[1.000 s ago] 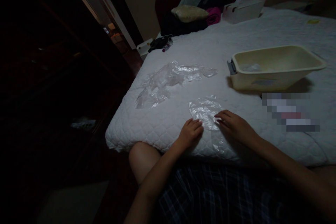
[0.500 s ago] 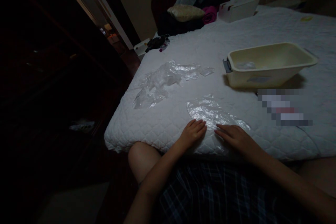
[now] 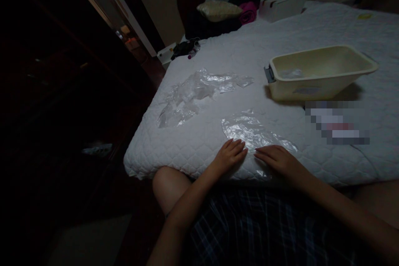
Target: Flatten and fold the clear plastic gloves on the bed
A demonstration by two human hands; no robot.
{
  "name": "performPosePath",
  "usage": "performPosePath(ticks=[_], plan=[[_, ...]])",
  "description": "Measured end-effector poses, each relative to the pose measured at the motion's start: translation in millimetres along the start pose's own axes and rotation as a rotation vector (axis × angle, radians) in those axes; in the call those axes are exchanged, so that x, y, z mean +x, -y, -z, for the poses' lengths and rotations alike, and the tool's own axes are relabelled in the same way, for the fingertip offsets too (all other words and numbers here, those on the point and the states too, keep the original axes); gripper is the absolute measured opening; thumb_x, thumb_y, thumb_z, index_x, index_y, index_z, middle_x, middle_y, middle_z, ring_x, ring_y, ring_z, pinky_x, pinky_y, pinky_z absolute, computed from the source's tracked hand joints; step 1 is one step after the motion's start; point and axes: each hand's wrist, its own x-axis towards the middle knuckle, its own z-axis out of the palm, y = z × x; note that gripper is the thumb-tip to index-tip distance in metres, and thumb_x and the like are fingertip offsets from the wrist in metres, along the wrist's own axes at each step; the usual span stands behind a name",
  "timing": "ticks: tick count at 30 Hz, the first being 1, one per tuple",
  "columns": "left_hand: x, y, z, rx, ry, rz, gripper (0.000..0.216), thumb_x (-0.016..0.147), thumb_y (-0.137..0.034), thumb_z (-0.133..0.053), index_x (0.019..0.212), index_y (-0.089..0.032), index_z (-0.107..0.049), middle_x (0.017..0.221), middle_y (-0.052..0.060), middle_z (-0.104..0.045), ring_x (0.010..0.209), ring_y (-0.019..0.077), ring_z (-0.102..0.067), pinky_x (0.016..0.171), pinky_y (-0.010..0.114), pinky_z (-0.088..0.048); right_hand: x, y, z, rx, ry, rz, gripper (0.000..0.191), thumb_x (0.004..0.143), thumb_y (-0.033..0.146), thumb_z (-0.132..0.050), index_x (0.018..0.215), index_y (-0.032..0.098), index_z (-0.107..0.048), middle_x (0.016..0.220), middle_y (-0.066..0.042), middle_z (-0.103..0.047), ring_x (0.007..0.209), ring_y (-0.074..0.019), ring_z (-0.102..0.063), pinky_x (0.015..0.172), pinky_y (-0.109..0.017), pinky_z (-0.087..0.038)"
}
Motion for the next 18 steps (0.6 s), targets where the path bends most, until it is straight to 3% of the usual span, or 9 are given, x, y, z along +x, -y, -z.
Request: performPosePath(ticks=[12, 18], plan=[[0.9, -3.3, 3.4, 0.007, -0.053, -0.026, 0.032, 0.096, -0.016, -0.038, 0.125, -0.011, -0.051, 0.127, 0.010, -0.060, 0.121, 0.0191, -0.054, 0.104, 0.034, -0.045, -7.4, -4.2, -7.5, -0.045, -0.015, 0.025, 0.036, 0.089, 0.016, -0.043, 0.115, 0.027, -0.064, 0.111, -0.006, -0.069, 0.099, -0.0234, -0.063, 0.084, -0.042, -0.050], [1.6, -3.1, 7.3, 0.009, -0.014, -0.040, 0.030, 0.096, -0.016, -0.038, 0.121, -0.013, -0.055, 0.127, 0.010, -0.060, 0.122, 0.0204, -0.054, 0.102, 0.037, -0.048, -5.8, -2.2, -6.0, -0.049, -0.030, 0.020, 0.035, 0.086, 0.017, -0.045, 0.113, 0.025, -0.065, 0.110, -0.009, -0.068, 0.097, -0.0237, -0.062, 0.083, -0.042, -0.050]])
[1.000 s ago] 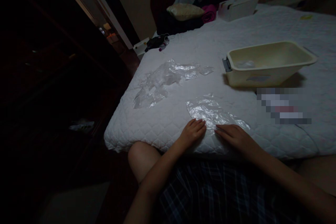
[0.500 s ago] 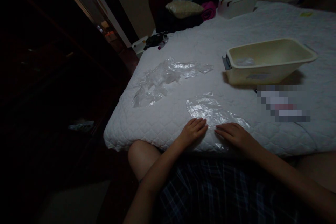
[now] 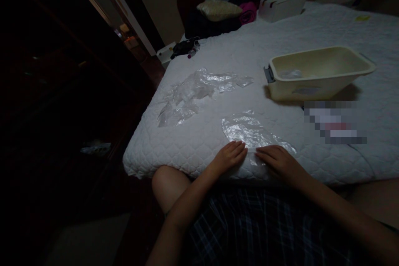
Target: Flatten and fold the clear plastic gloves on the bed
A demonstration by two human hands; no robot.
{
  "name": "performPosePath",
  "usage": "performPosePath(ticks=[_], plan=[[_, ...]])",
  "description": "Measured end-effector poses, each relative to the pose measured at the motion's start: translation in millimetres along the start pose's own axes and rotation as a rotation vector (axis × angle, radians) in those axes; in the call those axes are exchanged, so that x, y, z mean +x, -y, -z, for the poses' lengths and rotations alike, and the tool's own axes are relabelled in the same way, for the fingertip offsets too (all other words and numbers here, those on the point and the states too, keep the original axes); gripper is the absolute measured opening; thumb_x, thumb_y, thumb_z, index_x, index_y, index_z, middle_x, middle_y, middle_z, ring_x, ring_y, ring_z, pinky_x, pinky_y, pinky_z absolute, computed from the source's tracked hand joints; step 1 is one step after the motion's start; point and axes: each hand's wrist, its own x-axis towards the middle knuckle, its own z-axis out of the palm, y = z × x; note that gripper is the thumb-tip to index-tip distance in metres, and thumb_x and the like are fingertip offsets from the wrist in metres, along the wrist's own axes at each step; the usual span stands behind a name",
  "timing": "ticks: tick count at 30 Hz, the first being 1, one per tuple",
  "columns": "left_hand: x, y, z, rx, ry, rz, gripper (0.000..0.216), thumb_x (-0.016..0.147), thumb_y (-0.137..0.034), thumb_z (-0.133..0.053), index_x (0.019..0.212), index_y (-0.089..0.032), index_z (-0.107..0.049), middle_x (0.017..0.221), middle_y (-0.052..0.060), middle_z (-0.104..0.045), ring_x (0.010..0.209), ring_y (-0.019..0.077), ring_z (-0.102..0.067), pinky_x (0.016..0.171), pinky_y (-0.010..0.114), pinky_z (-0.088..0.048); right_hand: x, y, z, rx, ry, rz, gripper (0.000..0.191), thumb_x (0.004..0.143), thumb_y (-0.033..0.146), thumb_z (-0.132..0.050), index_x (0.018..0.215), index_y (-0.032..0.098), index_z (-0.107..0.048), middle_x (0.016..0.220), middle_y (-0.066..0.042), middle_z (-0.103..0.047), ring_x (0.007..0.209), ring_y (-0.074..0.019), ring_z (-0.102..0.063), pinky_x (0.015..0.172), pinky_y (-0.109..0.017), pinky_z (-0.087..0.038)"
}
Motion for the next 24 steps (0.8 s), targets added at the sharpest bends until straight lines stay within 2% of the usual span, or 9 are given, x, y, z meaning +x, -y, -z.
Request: performPosePath(ticks=[4, 9, 15, 24], plan=[[-0.9, 0.3, -3.7, 0.025, -0.015, -0.020, 0.030, 0.096, -0.016, -0.038, 0.119, -0.013, -0.057, 0.129, 0.011, -0.059, 0.122, 0.0221, -0.054, 0.103, 0.039, -0.048, 2.3, 3.1, 2.1, 0.014, -0.009, 0.005, 0.034, 0.085, 0.017, -0.046, 0.112, 0.024, -0.065, 0.107, -0.009, -0.069, 0.096, -0.0234, -0.063, 0.083, -0.041, -0.049], [-1.0, 0.2, -10.3, 0.012, 0.003, -0.039, 0.030, 0.095, -0.014, -0.041, 0.122, -0.011, -0.055, 0.126, 0.013, -0.060, 0.122, 0.0218, -0.055, 0.102, 0.038, -0.049, 11.6, 9.0, 5.6, 0.014, -0.020, -0.115, 0.027, 0.088, 0.027, -0.046, 0.106, 0.024, -0.066, 0.104, -0.007, -0.070, 0.094, -0.0226, -0.064, 0.083, -0.041, -0.048], [-1.3, 0.7, -10.7, 0.019, -0.010, -0.058, 0.030, 0.095, -0.016, -0.039, 0.118, -0.013, -0.058, 0.126, 0.012, -0.060, 0.122, 0.0230, -0.055, 0.103, 0.038, -0.048, 29.9, 13.6, 11.4, 0.004, -0.056, -0.135, 0.025, 0.092, 0.031, -0.044, 0.090, 0.021, -0.066, 0.084, -0.007, -0.071, 0.079, -0.0209, -0.065, 0.076, -0.038, -0.048], [-2.0, 0.6, -12.7, -0.027, -0.017, -0.002, 0.035, 0.093, -0.012, -0.037, 0.122, -0.011, -0.057, 0.128, 0.012, -0.060, 0.124, 0.0226, -0.053, 0.102, 0.039, -0.049, 45.0, 3.4, -1.1, 0.035, -0.073, -0.274, 0.027, 0.090, 0.036, -0.045, 0.101, 0.020, -0.064, 0.092, -0.009, -0.072, 0.084, -0.0238, -0.066, 0.078, -0.040, -0.048]])
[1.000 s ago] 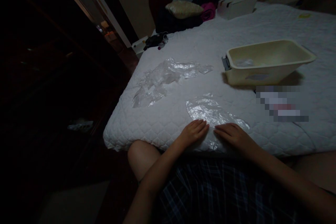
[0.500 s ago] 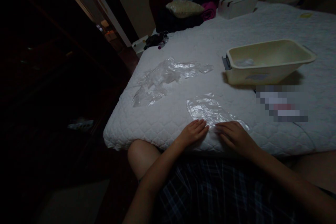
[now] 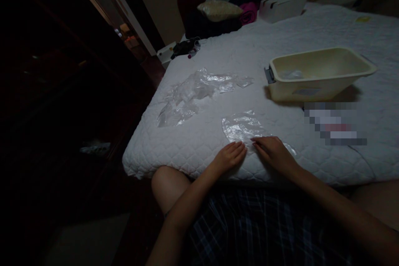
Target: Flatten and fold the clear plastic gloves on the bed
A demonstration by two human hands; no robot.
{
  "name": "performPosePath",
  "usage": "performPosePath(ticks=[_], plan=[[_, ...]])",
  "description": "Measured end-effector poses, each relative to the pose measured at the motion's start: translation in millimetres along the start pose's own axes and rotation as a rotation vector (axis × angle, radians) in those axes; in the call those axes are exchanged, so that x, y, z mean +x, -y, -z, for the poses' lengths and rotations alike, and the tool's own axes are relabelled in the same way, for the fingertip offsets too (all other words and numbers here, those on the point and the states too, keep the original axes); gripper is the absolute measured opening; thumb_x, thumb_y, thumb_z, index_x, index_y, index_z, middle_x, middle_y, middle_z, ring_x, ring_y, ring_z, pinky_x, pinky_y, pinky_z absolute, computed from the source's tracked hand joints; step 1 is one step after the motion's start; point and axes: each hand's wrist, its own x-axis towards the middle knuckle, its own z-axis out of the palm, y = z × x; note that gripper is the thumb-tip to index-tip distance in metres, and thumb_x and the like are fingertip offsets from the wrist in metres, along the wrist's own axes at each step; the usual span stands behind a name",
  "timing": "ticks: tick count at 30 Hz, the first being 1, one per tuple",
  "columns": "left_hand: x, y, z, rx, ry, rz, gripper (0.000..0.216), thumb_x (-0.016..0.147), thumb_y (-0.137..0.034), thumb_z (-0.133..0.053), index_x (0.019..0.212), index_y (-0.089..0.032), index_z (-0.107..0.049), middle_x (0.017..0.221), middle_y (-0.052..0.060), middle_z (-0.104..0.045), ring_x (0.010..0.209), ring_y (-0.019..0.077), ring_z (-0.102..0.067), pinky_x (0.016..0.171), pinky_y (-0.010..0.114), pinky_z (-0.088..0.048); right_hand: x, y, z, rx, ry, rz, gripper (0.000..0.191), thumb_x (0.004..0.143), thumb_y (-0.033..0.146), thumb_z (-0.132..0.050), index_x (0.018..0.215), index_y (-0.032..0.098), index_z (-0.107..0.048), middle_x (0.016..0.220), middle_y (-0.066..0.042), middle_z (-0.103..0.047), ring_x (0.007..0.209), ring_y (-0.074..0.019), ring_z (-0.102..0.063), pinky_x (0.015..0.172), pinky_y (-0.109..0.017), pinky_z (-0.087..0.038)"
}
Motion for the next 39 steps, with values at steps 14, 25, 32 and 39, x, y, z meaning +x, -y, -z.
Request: performPosePath(ticks=[14, 25, 32, 39], plan=[[-0.6, 0.7, -0.2, 0.016, -0.026, 0.000, 0.032, 0.094, -0.013, -0.038, 0.118, -0.013, -0.058, 0.128, 0.012, -0.059, 0.123, 0.0235, -0.053, 0.101, 0.041, -0.050, 20.4, -7.0, -12.2, -0.153, 0.065, 0.053, 0.027, 0.091, 0.034, -0.044, 0.096, 0.016, -0.063, 0.090, -0.011, -0.066, 0.084, -0.0235, -0.061, 0.076, -0.037, -0.044], [-7.2, -4.0, -1.0, 0.200, -0.088, -0.046, 0.035, 0.094, -0.016, -0.038, 0.124, -0.013, -0.056, 0.133, 0.012, -0.055, 0.124, 0.0263, -0.052, 0.098, 0.040, -0.050, 25.2, -13.6, -15.0, -0.224, 0.135, 0.153, 0.026, 0.091, 0.032, -0.046, 0.093, 0.020, -0.069, 0.089, -0.009, -0.067, 0.083, -0.0216, -0.060, 0.078, -0.036, -0.040], [-6.8, -9.1, -4.2, 0.194, -0.062, -0.052, 0.029, 0.093, -0.015, -0.043, 0.117, -0.012, -0.058, 0.126, 0.012, -0.061, 0.119, 0.0228, -0.056, 0.099, 0.039, -0.048, 29.9, -17.2, -7.1, -0.114, 0.124, 0.193, 0.030, 0.093, 0.033, -0.042, 0.094, 0.019, -0.068, 0.092, -0.009, -0.069, 0.084, -0.0213, -0.062, 0.080, -0.039, -0.042], [-10.8, -9.8, -1.5, 0.049, -0.124, 0.095, 0.022, 0.092, -0.016, -0.047, 0.109, -0.015, -0.060, 0.118, 0.010, -0.066, 0.114, 0.0206, -0.060, 0.092, 0.037, -0.054, 39.5, -38.9, 29.3, 0.084, 0.148, 0.131, 0.028, 0.092, 0.035, -0.043, 0.100, 0.021, -0.066, 0.095, -0.009, -0.070, 0.087, -0.0233, -0.064, 0.079, -0.041, -0.048]])
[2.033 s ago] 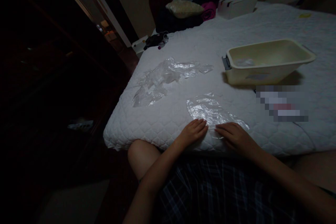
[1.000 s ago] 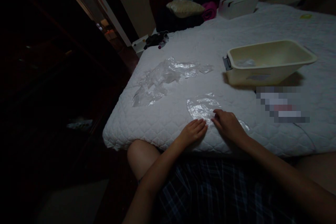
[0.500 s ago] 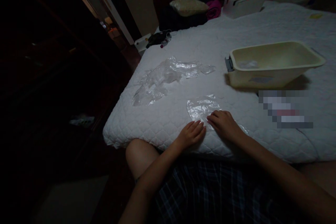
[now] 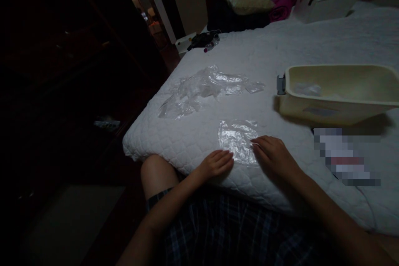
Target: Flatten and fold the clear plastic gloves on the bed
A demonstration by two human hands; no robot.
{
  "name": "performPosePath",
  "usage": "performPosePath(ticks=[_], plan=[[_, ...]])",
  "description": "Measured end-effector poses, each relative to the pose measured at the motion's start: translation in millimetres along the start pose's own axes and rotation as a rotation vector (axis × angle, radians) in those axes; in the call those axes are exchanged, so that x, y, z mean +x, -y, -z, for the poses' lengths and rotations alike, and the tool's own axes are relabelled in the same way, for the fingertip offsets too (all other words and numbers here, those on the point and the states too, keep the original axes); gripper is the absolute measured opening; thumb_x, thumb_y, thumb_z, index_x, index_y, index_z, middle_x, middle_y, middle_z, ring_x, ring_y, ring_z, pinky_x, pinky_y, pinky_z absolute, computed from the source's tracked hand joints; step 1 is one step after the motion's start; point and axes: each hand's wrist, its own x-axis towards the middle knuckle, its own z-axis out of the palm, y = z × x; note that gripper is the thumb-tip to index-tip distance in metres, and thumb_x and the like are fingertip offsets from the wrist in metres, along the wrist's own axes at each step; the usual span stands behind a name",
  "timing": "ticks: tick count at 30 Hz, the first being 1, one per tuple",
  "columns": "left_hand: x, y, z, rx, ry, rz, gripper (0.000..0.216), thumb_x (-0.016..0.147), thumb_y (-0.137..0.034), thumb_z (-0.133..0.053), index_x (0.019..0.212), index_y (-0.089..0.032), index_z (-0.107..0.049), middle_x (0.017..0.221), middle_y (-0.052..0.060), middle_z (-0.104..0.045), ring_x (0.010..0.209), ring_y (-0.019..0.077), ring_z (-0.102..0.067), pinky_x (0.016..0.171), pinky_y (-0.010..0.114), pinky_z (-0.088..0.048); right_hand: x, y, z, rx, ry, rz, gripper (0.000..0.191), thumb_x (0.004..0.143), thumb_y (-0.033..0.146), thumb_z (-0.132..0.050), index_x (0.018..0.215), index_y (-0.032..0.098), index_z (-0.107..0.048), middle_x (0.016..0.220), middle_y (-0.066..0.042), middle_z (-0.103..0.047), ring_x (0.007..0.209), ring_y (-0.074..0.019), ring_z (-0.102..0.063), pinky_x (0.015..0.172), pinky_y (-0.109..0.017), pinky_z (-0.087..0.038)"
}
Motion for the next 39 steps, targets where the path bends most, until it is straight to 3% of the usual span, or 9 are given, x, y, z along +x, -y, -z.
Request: performPosePath(ticks=[5, 7, 12, 16, 20, 25, 30, 33, 39], plan=[[2.8, -18.7, 11.0, -0.080, -0.179, 0.338, 0.025, 0.093, -0.019, -0.044, 0.114, -0.015, -0.056, 0.118, 0.014, -0.065, 0.115, 0.0214, -0.060, 0.087, 0.039, -0.056, -4.0, -9.1, 14.7, 0.114, 0.067, -0.065, 0.027, 0.091, 0.037, -0.045, 0.101, 0.022, -0.065, 0.097, -0.009, -0.069, 0.087, -0.0226, -0.065, 0.076, -0.038, -0.052], [9.4, -30.0, 14.2, -0.108, -0.175, 0.372, 0.027, 0.092, -0.019, -0.044, 0.116, -0.014, -0.055, 0.120, 0.016, -0.064, 0.119, 0.0225, -0.057, 0.091, 0.040, -0.055, -4.1, -6.6, 15.5, 0.149, 0.088, -0.079, 0.026, 0.091, 0.037, -0.046, 0.102, 0.021, -0.064, 0.098, -0.008, -0.069, 0.087, -0.0220, -0.065, 0.075, -0.037, -0.053], [29.0, -51.8, 14.2, -0.096, -0.007, 0.254, 0.027, 0.092, -0.018, -0.046, 0.114, -0.011, -0.057, 0.121, 0.014, -0.063, 0.123, 0.0238, -0.053, 0.099, 0.039, -0.050, 0.6, -1.4, 16.4, 0.230, 0.168, 0.066, 0.025, 0.090, 0.034, -0.046, 0.095, 0.021, -0.066, 0.093, -0.008, -0.070, 0.085, -0.0207, -0.066, 0.076, -0.035, -0.053], [35.6, -60.5, 15.9, -0.081, 0.143, 0.181, 0.029, 0.093, -0.026, -0.046, 0.117, -0.013, -0.058, 0.126, 0.013, -0.061, 0.125, 0.0239, -0.051, 0.105, 0.042, -0.044, 4.3, -4.7, 22.3, 0.229, 0.074, 0.031, 0.026, 0.090, 0.036, -0.045, 0.096, 0.021, -0.066, 0.093, -0.009, -0.070, 0.084, -0.0221, -0.066, 0.076, -0.038, -0.053], [40.1, -67.8, 16.6, -0.109, 0.135, 0.091, 0.041, 0.092, -0.043, -0.046, 0.116, -0.013, -0.059, 0.128, 0.012, -0.059, 0.124, 0.0246, -0.051, 0.107, 0.041, -0.041, 5.6, -5.2, 27.0, 0.241, 0.043, 0.033, 0.025, 0.089, 0.035, -0.044, 0.097, 0.022, -0.065, 0.094, -0.009, -0.070, 0.085, -0.0226, -0.066, 0.077, -0.039, -0.053], [45.9, -73.8, 7.5, -0.070, 0.177, 0.003, 0.029, 0.093, -0.030, -0.048, 0.115, -0.014, -0.059, 0.127, 0.012, -0.060, 0.121, 0.0216, -0.054, 0.106, 0.040, -0.042, 6.2, -4.4, 25.0, 0.240, 0.050, 0.031, 0.028, 0.090, 0.036, -0.043, 0.098, 0.022, -0.066, 0.093, -0.009, -0.070, 0.085, -0.0227, -0.066, 0.076, -0.039, -0.053], [50.8, -70.3, 11.9, -0.107, 0.186, 0.062, 0.022, 0.092, -0.024, -0.049, 0.107, -0.015, -0.063, 0.120, 0.010, -0.065, 0.114, 0.0197, -0.058, 0.101, 0.039, -0.046, 4.9, -6.6, 20.9, 0.254, 0.074, 0.015, 0.028, 0.090, 0.037, -0.044, 0.099, 0.022, -0.066, 0.096, -0.008, -0.071, 0.087, -0.0225, -0.067, 0.077, -0.038, -0.054], [55.8, -66.8, 21.1, -0.181, 0.113, 0.150, 0.025, 0.091, -0.028, -0.049, 0.104, -0.014, -0.064, 0.115, 0.011, -0.066, 0.111, 0.0209, -0.059, 0.095, 0.038, -0.050, 3.4, -7.2, 19.9, 0.287, 0.104, -0.012, 0.028, 0.090, 0.038, -0.045, 0.100, 0.022, -0.066, 0.096, -0.008, -0.071, 0.087, -0.0224, -0.067, 0.076, -0.038, -0.054], [68.7, -59.2, 32.8, -0.298, -0.010, 0.551, 0.029, 0.095, -0.027, -0.039, 0.106, -0.014, -0.063, 0.105, 0.011, -0.068, 0.097, 0.0171, -0.063, 0.085, 0.035, -0.055, 2.2, -6.5, 21.7, 0.329, 0.113, -0.044, 0.030, 0.090, 0.042, -0.046, 0.101, 0.023, -0.066, 0.097, -0.008, -0.071, 0.089, -0.0237, -0.066, 0.078, -0.040, -0.054]])
